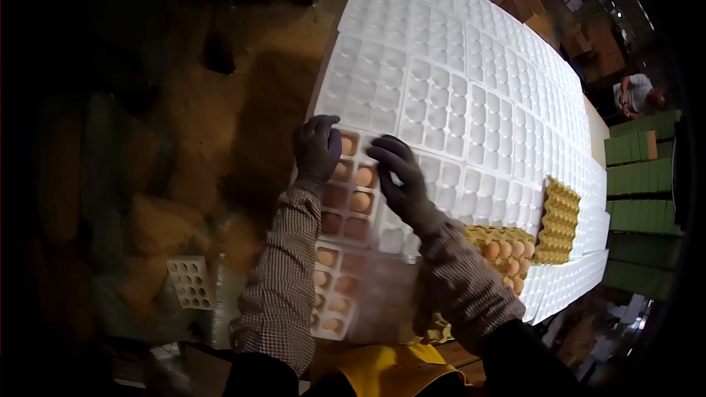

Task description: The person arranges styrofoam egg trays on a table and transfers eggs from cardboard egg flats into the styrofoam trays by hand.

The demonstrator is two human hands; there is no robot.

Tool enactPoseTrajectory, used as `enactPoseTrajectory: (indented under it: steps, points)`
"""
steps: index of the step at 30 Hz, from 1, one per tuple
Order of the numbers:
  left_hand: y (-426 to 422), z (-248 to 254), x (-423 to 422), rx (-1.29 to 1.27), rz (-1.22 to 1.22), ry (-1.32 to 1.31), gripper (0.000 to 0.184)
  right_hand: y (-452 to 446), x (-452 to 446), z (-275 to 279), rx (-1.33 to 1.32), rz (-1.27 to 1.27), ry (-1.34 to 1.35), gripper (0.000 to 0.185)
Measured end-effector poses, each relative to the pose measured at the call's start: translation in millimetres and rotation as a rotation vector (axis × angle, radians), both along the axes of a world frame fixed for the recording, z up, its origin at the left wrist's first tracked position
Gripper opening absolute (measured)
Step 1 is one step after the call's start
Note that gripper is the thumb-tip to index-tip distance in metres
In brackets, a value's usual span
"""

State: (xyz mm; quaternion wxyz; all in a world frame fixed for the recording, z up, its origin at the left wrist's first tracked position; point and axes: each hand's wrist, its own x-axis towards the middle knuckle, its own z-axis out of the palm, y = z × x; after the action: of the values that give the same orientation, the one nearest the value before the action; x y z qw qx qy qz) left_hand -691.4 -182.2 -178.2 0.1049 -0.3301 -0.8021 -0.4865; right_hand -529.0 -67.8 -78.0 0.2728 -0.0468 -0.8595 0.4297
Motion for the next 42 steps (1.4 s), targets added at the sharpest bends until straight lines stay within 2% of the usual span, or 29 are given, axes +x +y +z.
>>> enactPoseTrajectory:
  steps: [3,5,6,7,8,9,10,11,12,13,15,17,18,21,23,24,25,26,27,28,29,31,32,34,35,37,38,41,42]
  points:
    - [3,-59,5,-0.085,-0.102,0.121,0.028,58,123,59,0.100,-0.208,-0.106,0.030]
    - [2,21,52,-0.111,-0.114,0.181,0.025,87,209,99,-0.347,-0.488,-0.146,0.030]
    - [1,65,76,-0.123,-0.119,0.211,0.023,98,254,113,-0.448,-0.628,-0.157,0.032]
    - [7,75,114,-0.060,-0.207,-0.107,0.020,111,294,118,-0.561,-0.732,-0.133,0.036]
    - [16,103,162,-0.039,-0.292,-0.079,0.021,118,327,120,-0.519,-0.693,-0.275,0.034]
    - [25,122,211,0.016,-0.479,-0.224,0.026,118,355,117,-0.492,-0.646,-0.420,0.034]
    - [34,139,260,-0.010,-0.673,-0.273,0.032,117,375,106,-0.342,-0.436,-0.595,0.034]
    - [46,161,302,-0.114,-0.792,-0.175,0.042,111,368,105,0.136,-0.199,-0.615,0.048]
    - [59,154,334,-0.188,-0.747,-0.035,0.045,100,350,102,0.447,-0.146,-0.621,0.050]
    - [72,140,351,-0.300,-0.666,0.053,0.044,101,344,77,0.616,-0.165,-0.510,0.054]
    - [98,121,372,-0.506,-0.467,0.232,0.043,121,340,47,0.544,-0.138,-0.431,0.039]
    - [95,134,366,-0.420,-0.506,-0.034,0.041,134,346,45,0.423,-0.088,-0.429,0.033]
    - [93,139,365,-0.373,-0.532,-0.178,0.040,134,362,54,0.228,-0.245,-0.250,0.022]
    - [86,175,367,0.301,-0.561,-1.400,0.019,148,434,84,-1.173,-0.441,-0.027,0.018]
    - [75,179,403,-0.026,-0.725,-1.169,0.012,142,490,74,-1.236,-0.424,0.249,0.017]
    - [75,183,414,-0.157,-0.803,-1.020,0.009,143,525,75,-0.709,-0.218,-0.107,0.018]
    - [67,198,452,-0.275,-0.946,-0.477,0.011,121,535,92,-0.937,-0.267,-0.470,0.020]
    - [60,194,490,-0.403,-0.875,-0.335,0.018,102,540,85,-0.002,-0.110,-0.476,0.023]
    - [52,184,521,-0.698,-0.915,-0.050,0.031,78,543,89,0.261,-0.120,-0.549,0.033]
    - [45,168,550,-0.734,-0.874,0.023,0.035,59,548,79,0.360,-0.137,-0.687,0.041]
    - [43,160,560,-0.762,-0.840,0.100,0.032,53,556,49,0.374,-0.153,-0.628,0.042]
    - [43,153,574,-0.807,-0.746,0.252,0.028,58,564,39,0.415,-0.140,-0.572,0.038]
    - [48,168,563,-0.771,-0.847,0.012,0.027,61,565,44,0.305,-0.140,-0.480,0.037]
    - [44,185,548,-0.536,-0.748,-0.142,0.028,73,562,67,0.095,-0.127,-0.289,0.034]
    - [48,190,538,-0.414,-0.698,-0.199,0.029,73,556,86,0.103,-0.276,-0.299,0.030]
    - [66,183,518,-0.527,-0.624,-0.220,0.031,84,541,81,0.353,-0.410,-0.403,0.025]
    - [70,178,516,-0.586,-0.594,-0.234,0.032,90,533,67,0.493,-0.397,-0.398,0.029]
    - [78,176,524,-0.810,-0.624,0.049,0.024,83,525,62,0.464,-0.363,-0.737,0.038]
    - [80,164,535,-0.767,-0.462,-0.078,0.021,83,527,53,0.485,-0.377,-0.663,0.041]
